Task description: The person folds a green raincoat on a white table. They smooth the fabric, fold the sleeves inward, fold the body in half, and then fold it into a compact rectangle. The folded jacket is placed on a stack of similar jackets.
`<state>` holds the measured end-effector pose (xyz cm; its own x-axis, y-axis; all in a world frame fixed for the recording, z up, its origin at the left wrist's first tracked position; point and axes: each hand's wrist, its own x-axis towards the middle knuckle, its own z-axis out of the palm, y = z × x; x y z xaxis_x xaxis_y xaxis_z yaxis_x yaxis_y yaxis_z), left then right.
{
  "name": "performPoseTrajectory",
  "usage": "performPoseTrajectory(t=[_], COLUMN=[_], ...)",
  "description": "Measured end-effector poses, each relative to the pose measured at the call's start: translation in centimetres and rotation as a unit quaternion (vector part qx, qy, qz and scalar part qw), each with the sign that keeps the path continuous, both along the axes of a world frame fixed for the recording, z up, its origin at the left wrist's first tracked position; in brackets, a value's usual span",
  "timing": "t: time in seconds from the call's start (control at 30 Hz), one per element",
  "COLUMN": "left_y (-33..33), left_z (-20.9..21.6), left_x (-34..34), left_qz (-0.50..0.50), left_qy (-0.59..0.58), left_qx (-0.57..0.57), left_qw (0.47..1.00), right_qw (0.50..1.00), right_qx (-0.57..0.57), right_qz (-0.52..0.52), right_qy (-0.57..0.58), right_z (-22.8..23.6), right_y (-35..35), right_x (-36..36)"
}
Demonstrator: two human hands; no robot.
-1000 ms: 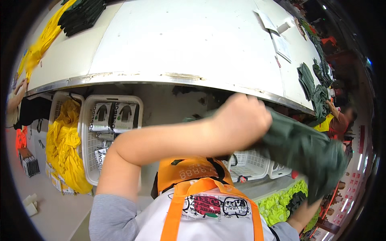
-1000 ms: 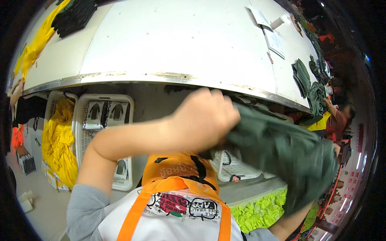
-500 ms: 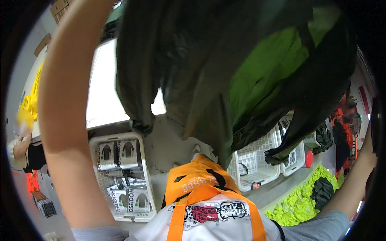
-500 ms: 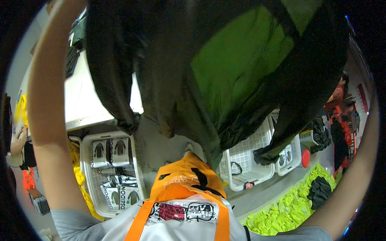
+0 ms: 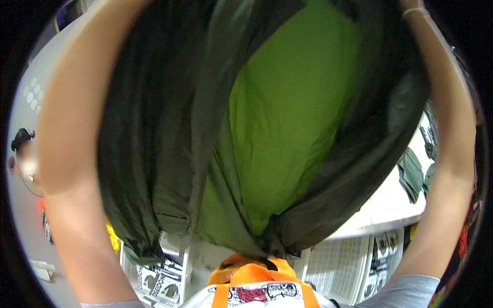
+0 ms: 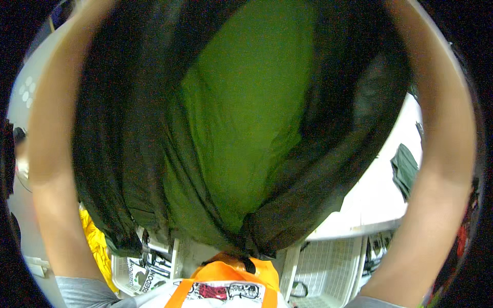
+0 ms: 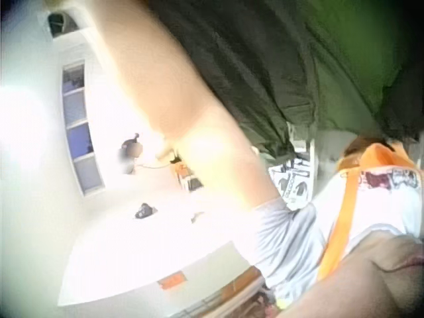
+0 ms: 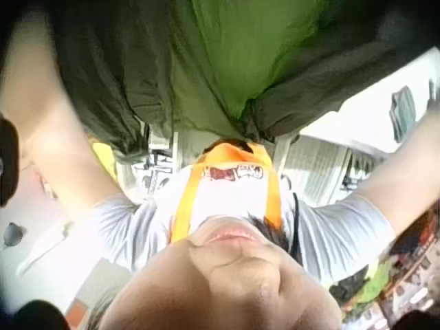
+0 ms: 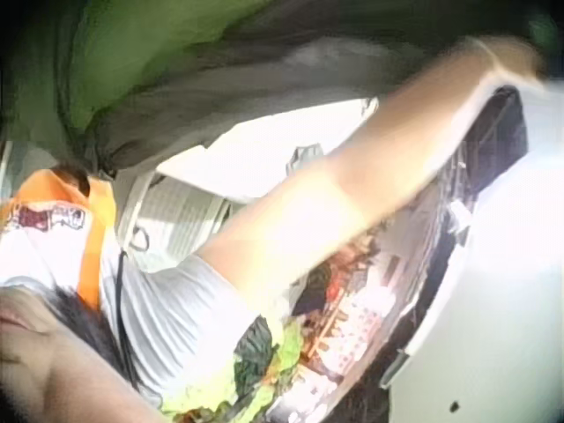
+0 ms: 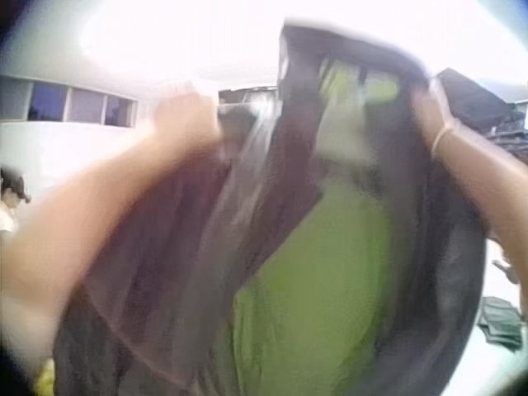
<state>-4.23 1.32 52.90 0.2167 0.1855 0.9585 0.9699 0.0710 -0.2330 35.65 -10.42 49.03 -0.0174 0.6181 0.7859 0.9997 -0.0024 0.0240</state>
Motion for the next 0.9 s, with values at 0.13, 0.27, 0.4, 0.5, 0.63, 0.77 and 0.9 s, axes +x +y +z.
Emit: performPoseTrajectory(t=[0.13, 0.27, 0.4, 0.5, 0.63, 0.77, 0.9], left_y=[12.7, 10.6, -9.0, -19.4, -24.7, -18.2, -10.8], left_z=[-15.7, -38.5, -48.2, -54.3, -58.7, -59.9, -60.3], left_x=[5.6, 6.5, 3.7, -0.1, -3.6, -3.1, -4.0], left_qz=[-0.030, -0.167, -0.179, -0.124, -0.071, -0.109, -0.135], left_qy=[0.012, 0.009, -0.052, -0.099, -0.115, -0.107, -0.100], left_qx=[-0.296, -0.364, -0.669, -0.696, -0.734, -0.688, -0.648], left_qw=[0.955, 0.916, 0.720, 0.700, 0.665, 0.709, 0.743], right_qw=[0.994, 0.878, 0.831, 0.800, 0.816, 0.884, 0.916], right_qx=[-0.031, -0.274, -0.482, -0.535, -0.529, -0.432, -0.361], right_qz=[0.008, 0.026, 0.233, 0.175, 0.051, 0.046, 0.049], right_qy=[0.103, 0.391, 0.149, 0.209, 0.227, 0.169, 0.167], right_z=[-9.1, -33.3, -43.9, -45.1, -50.2, -53.9, -54.2], right_y=[19.8, 20.8, 1.4, -9.3, -16.0, -12.5, -8.3], right_x=[0.6, -3.3, -9.1, -10.5, -11.9, -8.1, -5.2])
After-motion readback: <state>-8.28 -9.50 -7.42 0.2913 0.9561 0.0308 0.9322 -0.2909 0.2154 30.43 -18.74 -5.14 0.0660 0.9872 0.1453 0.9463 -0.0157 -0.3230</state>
